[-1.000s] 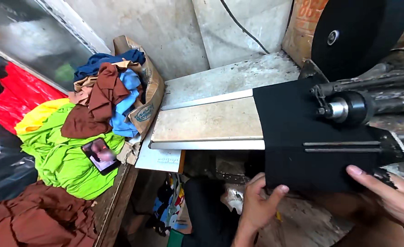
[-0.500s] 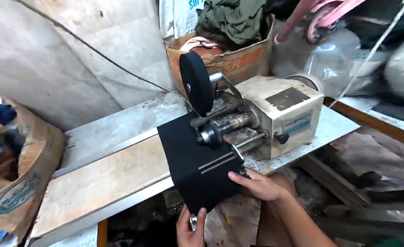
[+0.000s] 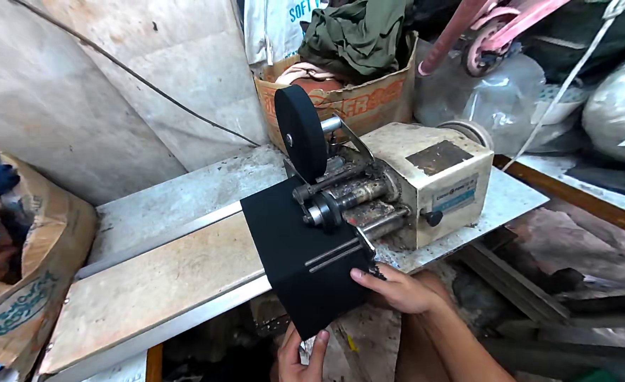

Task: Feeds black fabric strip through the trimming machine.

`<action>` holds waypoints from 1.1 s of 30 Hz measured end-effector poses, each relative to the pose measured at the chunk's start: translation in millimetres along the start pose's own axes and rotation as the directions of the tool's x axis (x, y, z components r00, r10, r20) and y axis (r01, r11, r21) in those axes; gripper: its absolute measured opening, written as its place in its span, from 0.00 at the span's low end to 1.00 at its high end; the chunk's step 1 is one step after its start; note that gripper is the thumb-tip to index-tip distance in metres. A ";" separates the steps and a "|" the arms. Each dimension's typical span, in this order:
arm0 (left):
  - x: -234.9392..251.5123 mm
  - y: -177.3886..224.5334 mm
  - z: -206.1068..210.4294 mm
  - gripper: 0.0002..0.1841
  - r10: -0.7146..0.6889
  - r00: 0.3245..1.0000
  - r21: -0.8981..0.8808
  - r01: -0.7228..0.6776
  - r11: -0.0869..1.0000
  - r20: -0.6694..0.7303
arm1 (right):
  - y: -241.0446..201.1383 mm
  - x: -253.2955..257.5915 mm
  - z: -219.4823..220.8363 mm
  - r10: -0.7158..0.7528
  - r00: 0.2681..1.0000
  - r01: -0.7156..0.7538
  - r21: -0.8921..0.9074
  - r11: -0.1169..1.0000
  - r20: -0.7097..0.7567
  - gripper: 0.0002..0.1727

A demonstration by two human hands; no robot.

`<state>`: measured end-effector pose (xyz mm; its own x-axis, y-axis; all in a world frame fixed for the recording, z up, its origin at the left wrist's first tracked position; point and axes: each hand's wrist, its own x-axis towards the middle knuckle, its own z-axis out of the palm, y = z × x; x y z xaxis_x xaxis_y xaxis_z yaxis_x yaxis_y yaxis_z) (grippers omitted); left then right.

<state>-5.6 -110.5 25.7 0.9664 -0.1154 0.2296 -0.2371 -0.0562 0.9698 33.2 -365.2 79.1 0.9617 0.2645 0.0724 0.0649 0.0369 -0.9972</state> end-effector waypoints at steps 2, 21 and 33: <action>1.4 -0.8 -0.9 0.07 0.006 1.000 0.003 -0.006 1.000 -0.019 | 1.6 0.2 -0.7 -0.005 1.000 0.005 -0.013 1.000 0.002 0.21; 4.6 -3.0 -6.2 0.05 0.020 1.000 0.008 -0.020 1.000 0.010 | 0.3 0.7 -0.5 0.007 1.000 -0.007 -0.016 1.000 0.015 0.21; 6.2 7.3 3.6 0.13 0.024 1.000 0.019 -0.025 1.000 0.014 | 3.4 -7.9 12.7 -0.034 0.981 0.027 -0.036 0.999 -0.189 0.18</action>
<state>-1.7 -115.3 33.9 0.9588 -0.1310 0.2520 -0.2627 -0.0722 0.9622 22.4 -355.0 75.4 0.9920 0.0758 0.1011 0.1007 0.0090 -0.9949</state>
